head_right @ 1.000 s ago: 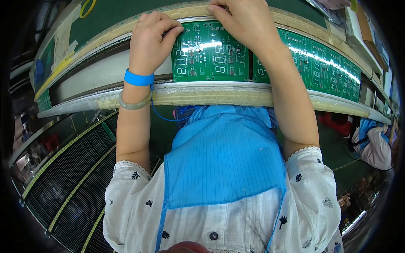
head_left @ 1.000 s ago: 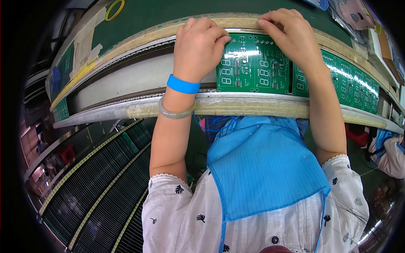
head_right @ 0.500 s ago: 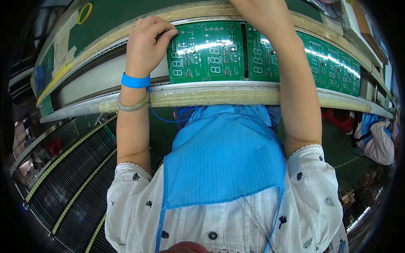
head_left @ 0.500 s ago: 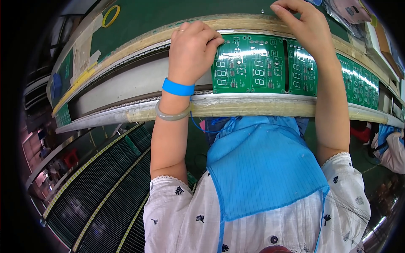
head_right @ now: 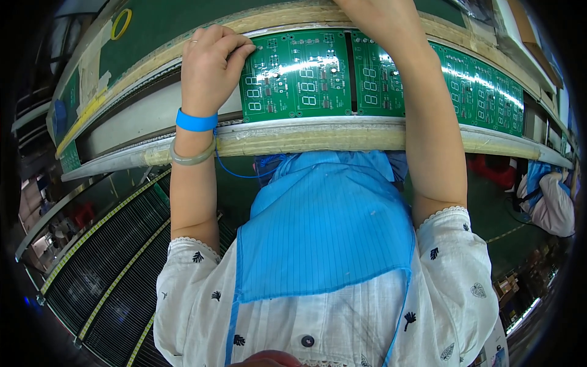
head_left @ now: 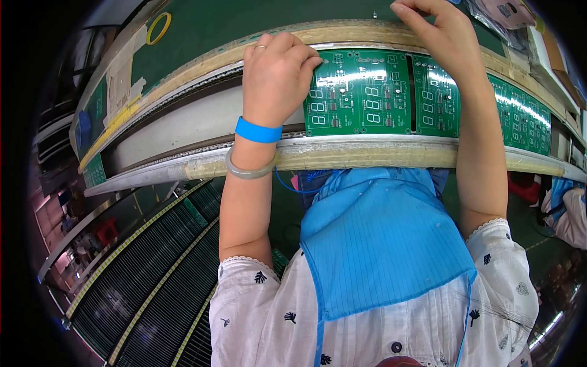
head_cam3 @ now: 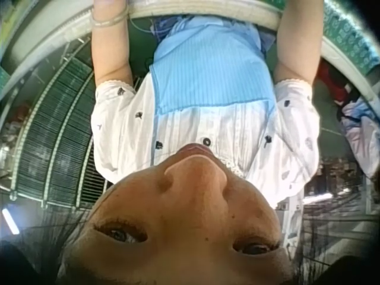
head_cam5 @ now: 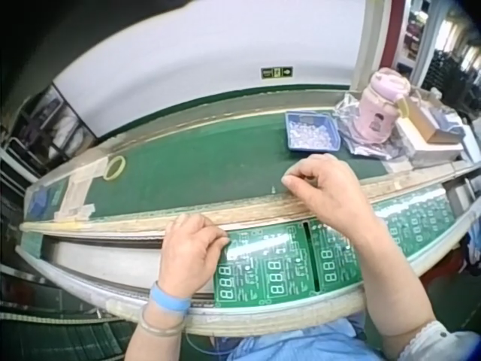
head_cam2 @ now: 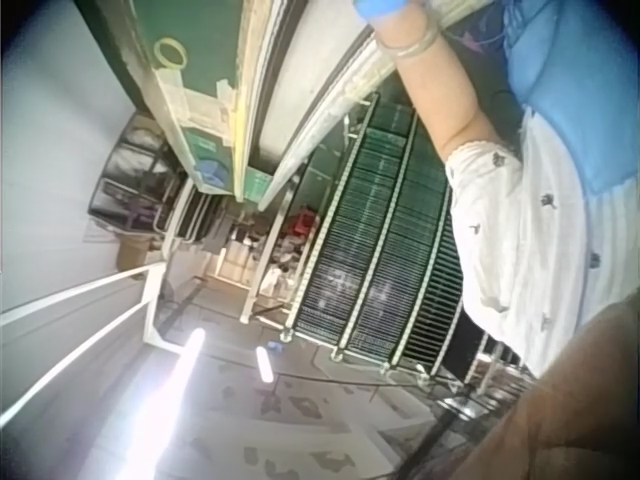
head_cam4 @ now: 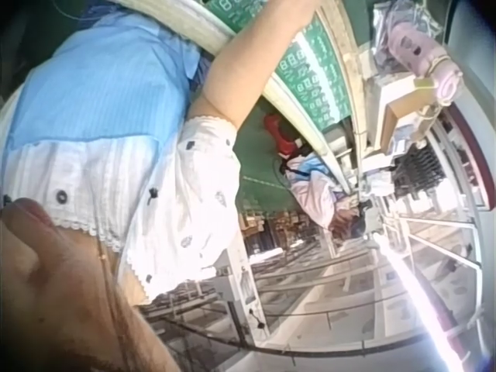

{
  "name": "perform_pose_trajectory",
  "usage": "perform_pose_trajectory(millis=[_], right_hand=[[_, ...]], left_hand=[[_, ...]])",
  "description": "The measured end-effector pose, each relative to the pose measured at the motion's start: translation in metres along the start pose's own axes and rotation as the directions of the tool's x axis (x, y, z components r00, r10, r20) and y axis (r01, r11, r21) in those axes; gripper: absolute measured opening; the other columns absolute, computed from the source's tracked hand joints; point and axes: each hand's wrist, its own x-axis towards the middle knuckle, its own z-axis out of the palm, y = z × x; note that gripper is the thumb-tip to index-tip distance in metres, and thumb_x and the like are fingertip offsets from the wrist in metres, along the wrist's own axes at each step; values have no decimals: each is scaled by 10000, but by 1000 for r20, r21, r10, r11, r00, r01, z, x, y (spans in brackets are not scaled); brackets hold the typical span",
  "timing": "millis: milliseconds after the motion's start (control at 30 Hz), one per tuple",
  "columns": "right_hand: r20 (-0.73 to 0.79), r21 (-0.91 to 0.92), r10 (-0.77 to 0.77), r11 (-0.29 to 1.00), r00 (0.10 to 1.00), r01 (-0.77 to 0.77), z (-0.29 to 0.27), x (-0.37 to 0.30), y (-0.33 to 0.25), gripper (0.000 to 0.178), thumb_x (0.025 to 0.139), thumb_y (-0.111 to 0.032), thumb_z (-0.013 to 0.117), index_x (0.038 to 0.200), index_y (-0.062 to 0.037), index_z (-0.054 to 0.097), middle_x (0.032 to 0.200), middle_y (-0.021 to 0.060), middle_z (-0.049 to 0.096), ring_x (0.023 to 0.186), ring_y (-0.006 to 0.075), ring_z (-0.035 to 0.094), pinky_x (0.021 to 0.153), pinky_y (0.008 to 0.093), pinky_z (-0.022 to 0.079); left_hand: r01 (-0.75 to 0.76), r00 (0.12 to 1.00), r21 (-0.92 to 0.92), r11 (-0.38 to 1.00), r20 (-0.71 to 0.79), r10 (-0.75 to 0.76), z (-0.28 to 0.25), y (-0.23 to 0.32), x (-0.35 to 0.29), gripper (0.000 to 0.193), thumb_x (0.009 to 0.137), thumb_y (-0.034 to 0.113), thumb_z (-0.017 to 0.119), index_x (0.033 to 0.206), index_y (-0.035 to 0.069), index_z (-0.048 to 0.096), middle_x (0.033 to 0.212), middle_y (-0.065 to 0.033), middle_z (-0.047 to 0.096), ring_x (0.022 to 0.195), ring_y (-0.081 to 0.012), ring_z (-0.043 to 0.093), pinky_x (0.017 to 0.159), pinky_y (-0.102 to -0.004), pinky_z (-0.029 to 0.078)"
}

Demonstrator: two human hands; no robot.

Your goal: Insert small electronic components into a green printed circuit board on an assembly line.

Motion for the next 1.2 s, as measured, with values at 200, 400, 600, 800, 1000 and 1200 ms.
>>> perform_pose_trajectory(millis=[200, 400, 600, 800, 1000, 1200], right_hand=[[60, -102, -70, 992, 996, 76, -5, 7, 4, 188, 851, -177, 661, 876, 1, 716, 854, 166, 690, 859, 342, 642, 781, 426, 503], [247, -254, -181, 936, 952, 244, 2, 17, 0, 183, 833, -199, 670, 926, -55, 733, 891, 132, 704, 888, 337, 645, 830, 438, 507], [199, -290, -242, 911, 950, 293, 30, 20, 29, 190, 881, -227, 658, 973, -77, 731, 946, 78, 698, 917, 283, 646, 784, 382, 521], [179, -264, -235, 924, 956, 276, 35, 21, 26, 191, 882, -217, 653, 987, -81, 735, 932, 107, 709, 872, 270, 669, 766, 363, 536], [305, 435, 5, 889, 952, -144, 34, 8, 3, 222, 933, -192, 654, 1073, -37, 728, 945, 44, 722, 864, 100, 643, 769, 241, 507], [335, 619, -44, 763, 941, -185, 46, 1, -10, 227, 898, -178, 695, 1082, -51, 736, 954, 41, 725, 869, 107, 659, 788, 243, 529]], left_hand=[[-27, 999, 13, 1000, 20, 27, -2, 6, 3, 73, 725, 162, 773, 713, 126, 711, 785, 5, 607, 814, -238, 569, 736, -390, 409], [3, 999, -72, 997, 34, -1, 1, 11, 5, 83, 722, 157, 775, 705, 111, 708, 769, -10, 602, 808, -251, 568, 733, -398, 408], [101, 991, -157, 982, 98, -86, 4, 17, 7, 63, 750, 88, 768, 785, 58, 726, 787, -61, 635, 793, -252, 592, 707, -370, 454], [283, 958, -302, 910, 136, -252, 1, 15, 6, 75, 754, 45, 762, 820, 31, 728, 792, -74, 653, 769, -228, 627, 664, -333, 489], [192, 981, -273, 943, 88, -175, 3, 10, 5, 85, 757, 87, 764, 830, 46, 749, 783, -78, 678, 768, -241, 626, 695, -348, 489], [158, 987, -235, 959, 76, -144, 1, 8, -1, 98, 765, 115, 763, 854, 76, 767, 805, -67, 691, 774, -263, 620, 730, -360, 482]])
